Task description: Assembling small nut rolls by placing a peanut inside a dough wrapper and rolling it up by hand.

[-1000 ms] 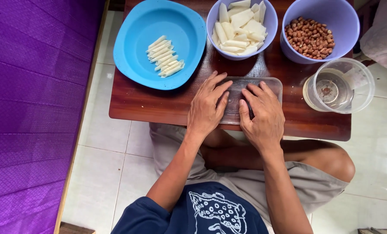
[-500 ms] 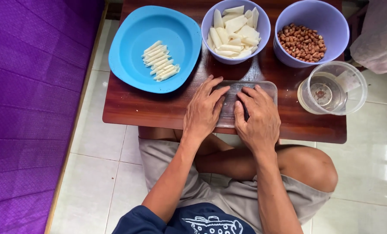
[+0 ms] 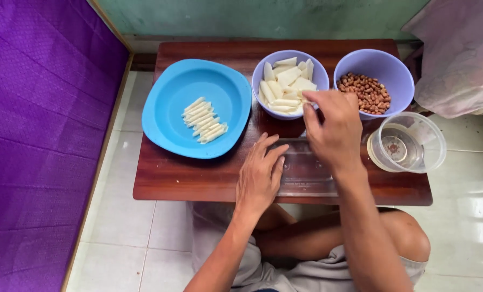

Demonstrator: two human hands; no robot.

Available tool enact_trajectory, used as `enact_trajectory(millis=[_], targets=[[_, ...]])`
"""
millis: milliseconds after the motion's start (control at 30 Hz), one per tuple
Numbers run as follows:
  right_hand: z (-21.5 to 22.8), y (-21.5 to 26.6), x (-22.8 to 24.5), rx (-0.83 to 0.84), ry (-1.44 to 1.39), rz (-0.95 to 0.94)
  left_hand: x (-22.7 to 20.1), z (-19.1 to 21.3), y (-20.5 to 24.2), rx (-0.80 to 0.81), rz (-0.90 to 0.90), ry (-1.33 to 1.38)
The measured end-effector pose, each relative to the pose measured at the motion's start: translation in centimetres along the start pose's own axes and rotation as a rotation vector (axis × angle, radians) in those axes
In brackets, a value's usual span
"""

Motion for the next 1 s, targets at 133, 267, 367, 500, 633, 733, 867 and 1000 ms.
enact_trajectory(millis=[133,267,367,500,633,733,867,1000], targets=[[-4.1,-2.4,-4.1,0.091,0.216,0.095,-0.4,1.2,0.0,-0.092,0.033,0.177],[-4.0,-4.5,-4.7,0.233,0.216,0.066,-0.6,3.7,-2.4,-0.223,-0.053,0.299],[-1.7,-5.7,-3.8,0.243,-0.039,-0.027,-2.0,5.6,-7.2,-0.239,-0.165,0.281],[-0.9,-6.0,-3.9,0.135,-0.388,-0.256,-0.3,3.6,-14.8,-0.087,-0.136,0.267],[-1.9,-5.0,-4.6,0.041,-0.625,-0.342,2.9,0.6,-17.6,0.107,-0.027,0.412],[-2.6,-4.1,-5.6,-0.031,-0.732,-0.388,3.7,0.1,-17.4,0.117,-0.073,0.587],[-2.9,-3.5,-6.1,-0.026,-0.642,-0.313,3.7,0.5,-16.9,0.095,-0.078,0.613],[-2.7,-4.4,-4.4,0.018,-0.544,-0.176,4.5,0.5,-16.5,0.096,-0.115,0.595]])
Point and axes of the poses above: each hand's wrist, its own y-axis away from the middle knuckle, its own z-axis out of the back of the hand, x = y × z, the point moved 2 cm from there along -y, towards the middle knuckle, and after that the axes turned 3 degrees about y, right-handed, at the moved point
